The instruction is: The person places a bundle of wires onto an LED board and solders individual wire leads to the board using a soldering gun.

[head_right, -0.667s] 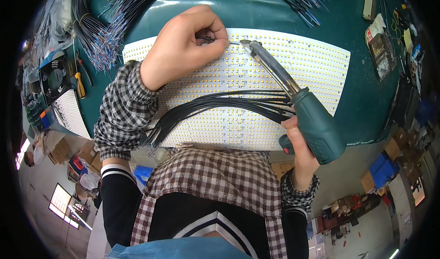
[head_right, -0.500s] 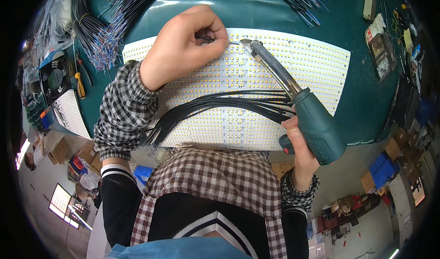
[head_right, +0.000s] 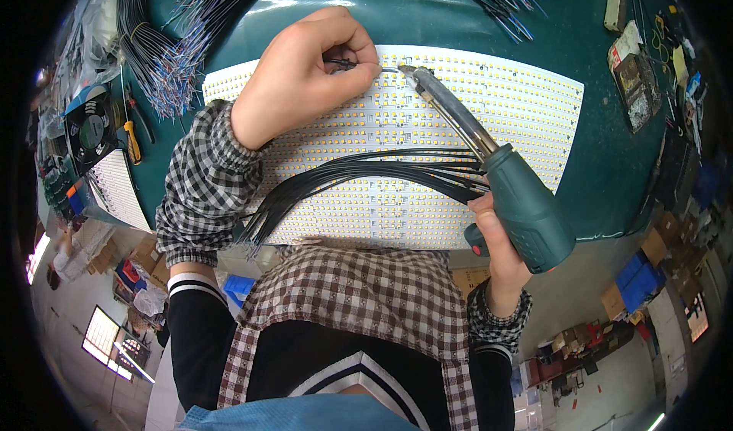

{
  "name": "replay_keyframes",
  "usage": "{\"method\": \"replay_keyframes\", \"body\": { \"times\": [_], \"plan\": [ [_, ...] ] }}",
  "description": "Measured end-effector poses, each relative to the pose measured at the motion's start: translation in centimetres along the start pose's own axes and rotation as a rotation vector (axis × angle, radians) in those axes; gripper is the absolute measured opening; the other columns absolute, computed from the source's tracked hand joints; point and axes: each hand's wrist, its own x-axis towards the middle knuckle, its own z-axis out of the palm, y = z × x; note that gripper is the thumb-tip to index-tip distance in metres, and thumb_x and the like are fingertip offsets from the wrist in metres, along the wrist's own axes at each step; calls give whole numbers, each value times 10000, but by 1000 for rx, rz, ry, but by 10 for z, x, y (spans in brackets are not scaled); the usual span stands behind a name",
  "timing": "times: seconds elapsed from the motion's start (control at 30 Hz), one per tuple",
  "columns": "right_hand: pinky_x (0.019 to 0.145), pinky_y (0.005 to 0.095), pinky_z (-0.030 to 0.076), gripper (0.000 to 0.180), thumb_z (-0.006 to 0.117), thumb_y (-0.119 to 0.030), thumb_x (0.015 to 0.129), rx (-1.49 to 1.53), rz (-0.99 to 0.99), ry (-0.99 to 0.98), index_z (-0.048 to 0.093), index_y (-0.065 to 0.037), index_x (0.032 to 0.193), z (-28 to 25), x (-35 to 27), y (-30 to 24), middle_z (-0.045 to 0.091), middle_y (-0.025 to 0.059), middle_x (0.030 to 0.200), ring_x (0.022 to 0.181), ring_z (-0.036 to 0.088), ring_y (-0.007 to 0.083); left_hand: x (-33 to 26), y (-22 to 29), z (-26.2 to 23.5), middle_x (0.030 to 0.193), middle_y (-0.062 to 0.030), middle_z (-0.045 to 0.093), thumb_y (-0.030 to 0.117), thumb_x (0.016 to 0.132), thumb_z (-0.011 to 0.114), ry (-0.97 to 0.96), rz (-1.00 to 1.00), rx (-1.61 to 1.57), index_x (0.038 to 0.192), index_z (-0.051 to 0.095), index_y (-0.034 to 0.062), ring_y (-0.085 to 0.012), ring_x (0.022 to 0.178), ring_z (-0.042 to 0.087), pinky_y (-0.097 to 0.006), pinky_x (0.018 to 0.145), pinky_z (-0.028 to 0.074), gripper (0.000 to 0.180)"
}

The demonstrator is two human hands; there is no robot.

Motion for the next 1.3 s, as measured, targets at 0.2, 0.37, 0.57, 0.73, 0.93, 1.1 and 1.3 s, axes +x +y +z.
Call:
{"method": "replay_keyframes", "body": {
  "times": [0.2, 0.37, 0.57, 0.73, 0.93, 1.1, 1.3],
  "plan": [
    [686, 342, 496, 379, 535, -140, 816, -85, -81, -11, 497, 124, 1085, 1, -1, 6, 583, 152, 766, 691, 583, 233, 0, -1, 0, 745, -40, 517, 54, 710, 627, 1, 4, -4, 761, 586, -7, -102, 661, 525, -226, 602, 441, 90],
    [674, 342, 501, 372, 530, -132, 812, -17, -79, -11, 497, 124, 1079, -1, -4, 7, 580, 159, 785, 693, 579, 232, -1, -2, 1, 746, -40, 516, 51, 712, 623, -3, 4, -4, 763, 586, -8, -102, 664, 526, -225, 602, 442, 86],
    [648, 342, 520, 369, 518, -132, 813, -5, -92, -3, 496, 123, 1078, -2, -1, 8, 578, 163, 816, 707, 577, 234, 0, -1, -1, 746, -39, 514, 53, 715, 626, -6, 3, -3, 774, 586, -7, -98, 665, 523, -222, 599, 438, 92],
    [672, 328, 525, 339, 580, -111, 798, 124, -19, 99, 536, 107, 1053, -1, -3, 3, 617, 178, 860, 738, 609, 230, -9, 4, -2, 760, -47, 523, 79, 757, 645, 32, 133, 39, 822, 598, 34, -127, 650, 536, -239, 576, 442, 92],
    [642, 334, 560, 398, 573, -131, 814, 183, -23, 116, 502, 130, 1106, 0, -2, 4, 615, 202, 881, 801, 622, 283, -12, 7, -2, 776, -67, 540, 72, 746, 631, 51, 193, 234, 836, 597, 56, -197, 652, 573, -279, 574, 459, 97],
    [644, 340, 560, 402, 581, -141, 808, 171, 3, 142, 510, 131, 1095, -3, -3, 6, 616, 207, 885, 807, 625, 292, -9, 7, -1, 784, -68, 549, 74, 740, 628, 53, 245, 337, 817, 585, 42, -207, 657, 578, -288, 574, 462, 94],
    [635, 331, 552, 394, 481, -170, 862, 99, -48, 54, 481, 115, 1134, -5, -2, 7, 591, 211, 937, 800, 618, 296, -8, 6, 6, 766, -59, 542, 91, 734, 632, 112, 105, 58, 808, 578, 31, -166, 654, 568, -265, 566, 454, 109]
  ]
}}
